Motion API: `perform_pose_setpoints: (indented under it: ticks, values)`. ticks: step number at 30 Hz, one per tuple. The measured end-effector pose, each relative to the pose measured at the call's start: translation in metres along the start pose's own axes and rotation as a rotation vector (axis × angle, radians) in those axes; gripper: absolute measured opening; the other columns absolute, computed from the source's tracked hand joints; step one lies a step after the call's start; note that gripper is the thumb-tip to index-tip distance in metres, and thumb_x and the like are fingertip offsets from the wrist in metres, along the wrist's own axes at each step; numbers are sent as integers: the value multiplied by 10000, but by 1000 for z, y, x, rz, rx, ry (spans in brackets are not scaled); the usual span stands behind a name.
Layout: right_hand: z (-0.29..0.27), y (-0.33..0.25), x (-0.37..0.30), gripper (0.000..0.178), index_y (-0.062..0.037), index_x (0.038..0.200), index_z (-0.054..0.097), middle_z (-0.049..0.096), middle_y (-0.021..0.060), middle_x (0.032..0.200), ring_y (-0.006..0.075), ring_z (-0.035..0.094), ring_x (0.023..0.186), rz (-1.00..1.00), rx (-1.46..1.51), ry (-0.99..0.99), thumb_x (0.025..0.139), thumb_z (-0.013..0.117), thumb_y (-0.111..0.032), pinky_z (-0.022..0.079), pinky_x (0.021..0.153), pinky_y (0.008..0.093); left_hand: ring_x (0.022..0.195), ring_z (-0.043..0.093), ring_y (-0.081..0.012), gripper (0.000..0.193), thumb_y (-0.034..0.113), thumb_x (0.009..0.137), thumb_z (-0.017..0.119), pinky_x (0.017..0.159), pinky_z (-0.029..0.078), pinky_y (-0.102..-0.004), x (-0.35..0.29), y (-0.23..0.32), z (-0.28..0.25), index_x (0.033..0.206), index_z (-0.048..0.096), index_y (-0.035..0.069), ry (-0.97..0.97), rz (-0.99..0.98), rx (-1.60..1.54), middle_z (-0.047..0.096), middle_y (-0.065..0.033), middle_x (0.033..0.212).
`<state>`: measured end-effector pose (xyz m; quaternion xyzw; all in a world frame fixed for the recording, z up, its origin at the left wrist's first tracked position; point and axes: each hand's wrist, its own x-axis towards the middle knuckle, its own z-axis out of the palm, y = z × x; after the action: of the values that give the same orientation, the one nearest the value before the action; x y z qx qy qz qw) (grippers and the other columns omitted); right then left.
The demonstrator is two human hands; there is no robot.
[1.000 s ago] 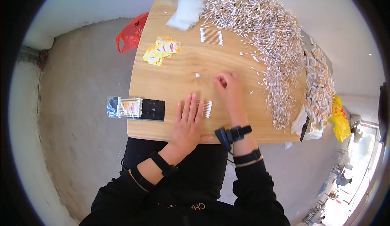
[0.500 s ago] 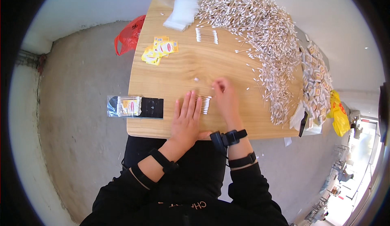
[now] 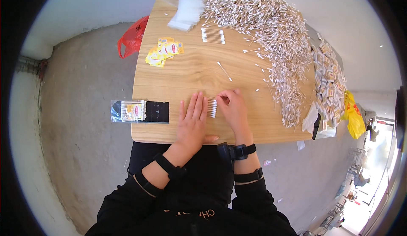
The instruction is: Arranging and packaging cotton swabs into small plastic bags.
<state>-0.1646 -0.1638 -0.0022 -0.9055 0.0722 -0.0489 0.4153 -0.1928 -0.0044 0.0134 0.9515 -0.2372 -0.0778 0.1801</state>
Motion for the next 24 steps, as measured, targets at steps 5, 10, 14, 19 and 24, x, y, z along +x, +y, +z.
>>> perform_pose_setpoints:
  ticks: [5,10,14,19,24]
  values:
    - [0,-3,5,128,-36,908,650,576,93,880,212,608,767,143,-63,-74,814,676,-120,505,682,343,1428,175,-313,1265,570,465,824,1142,112,-530,0,-5,3,1434,271,-27,19,17,-38,242,-191,1507]
    - [24,1,-21,253,-7,1114,593,539,104,1081,186,550,1008,177,533,203,940,542,-184,466,865,344,1430,127,-363,1255,554,481,830,1145,125,-530,-3,-14,-1,1459,247,26,33,-9,-56,180,-238,1509]
    - [35,-3,-34,405,33,1282,477,458,142,1292,211,426,1240,103,855,258,1023,356,-254,324,1060,349,1422,126,-401,1274,529,461,851,1140,138,-535,-3,-17,-9,1465,233,45,21,35,-103,133,-272,1512]
    - [56,-10,-35,558,29,1396,314,343,156,1447,242,284,1372,46,972,185,1028,259,-387,158,1161,370,1421,135,-405,1279,498,480,856,1149,153,-493,-3,-16,1,1465,200,13,12,29,-141,130,-275,1516]
    - [59,-30,-37,579,22,1399,314,347,143,1446,222,290,1369,104,1007,164,1026,225,-412,136,1162,355,1425,153,-383,1244,450,514,842,1159,157,-451,-8,-20,10,1446,189,-53,44,36,49,145,-265,1520]
